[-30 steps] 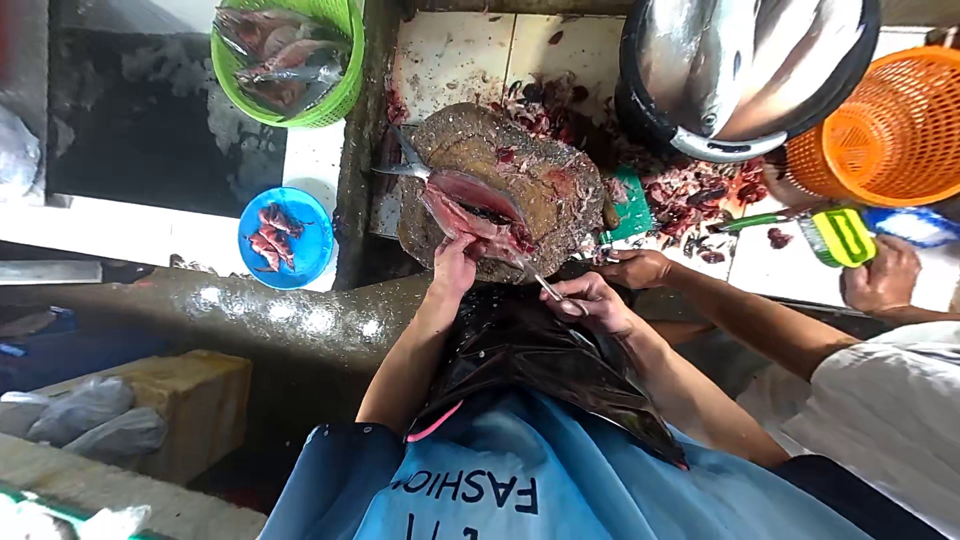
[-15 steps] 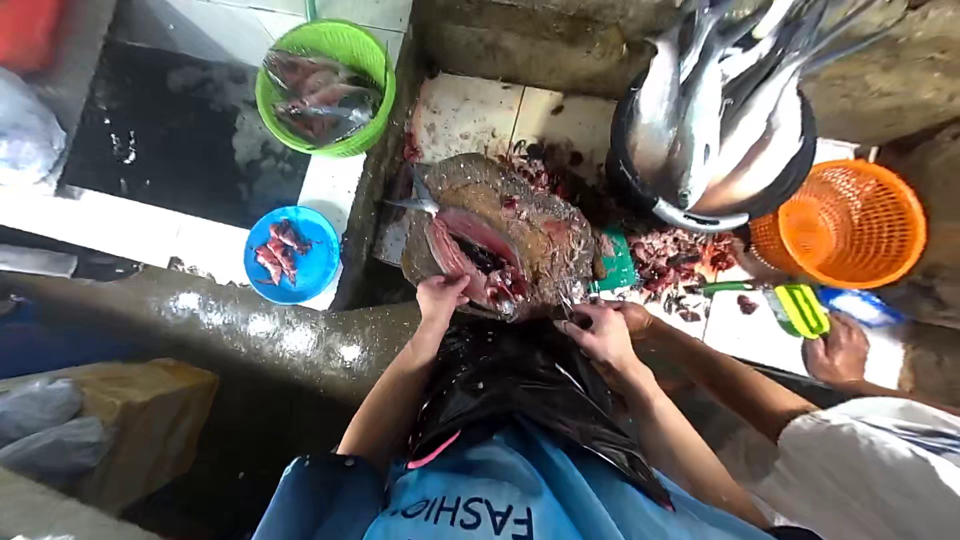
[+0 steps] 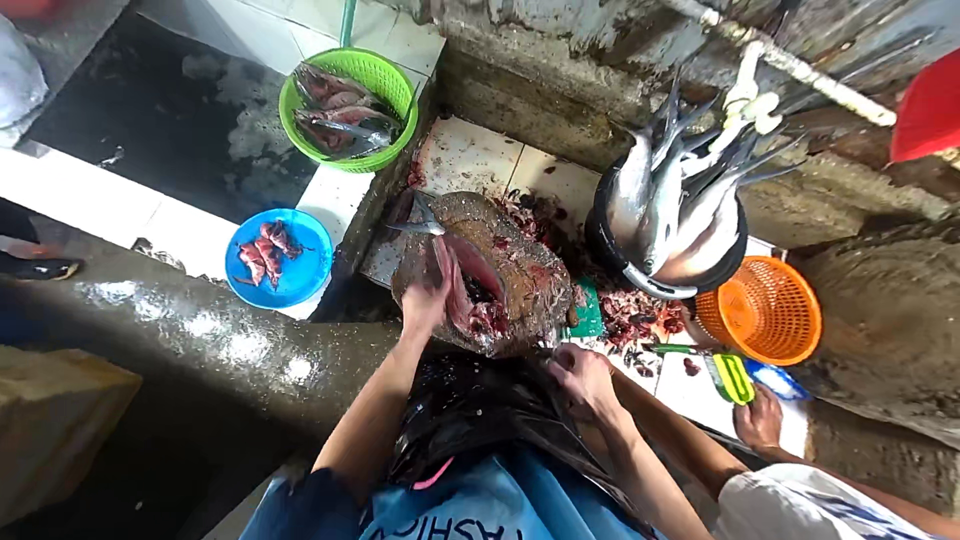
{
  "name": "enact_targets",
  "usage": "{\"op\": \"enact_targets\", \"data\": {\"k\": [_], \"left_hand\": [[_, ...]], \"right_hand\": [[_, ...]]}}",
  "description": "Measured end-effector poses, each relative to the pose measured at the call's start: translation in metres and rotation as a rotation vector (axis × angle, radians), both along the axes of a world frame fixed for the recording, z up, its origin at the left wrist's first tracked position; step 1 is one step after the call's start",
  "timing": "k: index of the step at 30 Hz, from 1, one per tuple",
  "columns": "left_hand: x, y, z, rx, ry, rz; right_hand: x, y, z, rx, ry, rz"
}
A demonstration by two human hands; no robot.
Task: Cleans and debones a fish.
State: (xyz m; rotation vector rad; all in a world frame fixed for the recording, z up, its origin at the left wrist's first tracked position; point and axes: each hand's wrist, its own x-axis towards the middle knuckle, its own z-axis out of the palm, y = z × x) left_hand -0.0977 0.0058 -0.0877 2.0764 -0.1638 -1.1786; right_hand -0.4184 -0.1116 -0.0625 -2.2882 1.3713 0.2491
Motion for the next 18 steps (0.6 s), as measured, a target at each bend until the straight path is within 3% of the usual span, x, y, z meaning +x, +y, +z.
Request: {"op": "enact_targets", "data": {"k": [3,5,8,12,14,18], "left_hand": [[-0.045,0.04,0.001,-0.128,0.455,0.006],[-0.043,0.032,-0.001,-0.275,0.481,0.194],[-0.015,0.013,-0.009,-0.407,0.429,0.386],[0.002,0.01,-0.015,-0.498,0.513,0.358],[-0.003,0.014,-0.009,-0.53,0.549,0.318],[-0.015,0.019,0.01,-0.511,0.51,0.276]], "right_hand": [[-0.001,0.007,-0.005,-0.135,-0.079,0.049],[0.005,0.005,-0.01,-0.151,-0.175,0.065],[0.011,0.002,-0.01,0.089,-0.248,0.047],[0.029,0.006,0.0,0.653,-0.729,-0.036],[0.038,0.01,0.016,0.874,-0.839,0.022],[0.056,0.017,0.033,0.903,-0.784,0.141]]}}
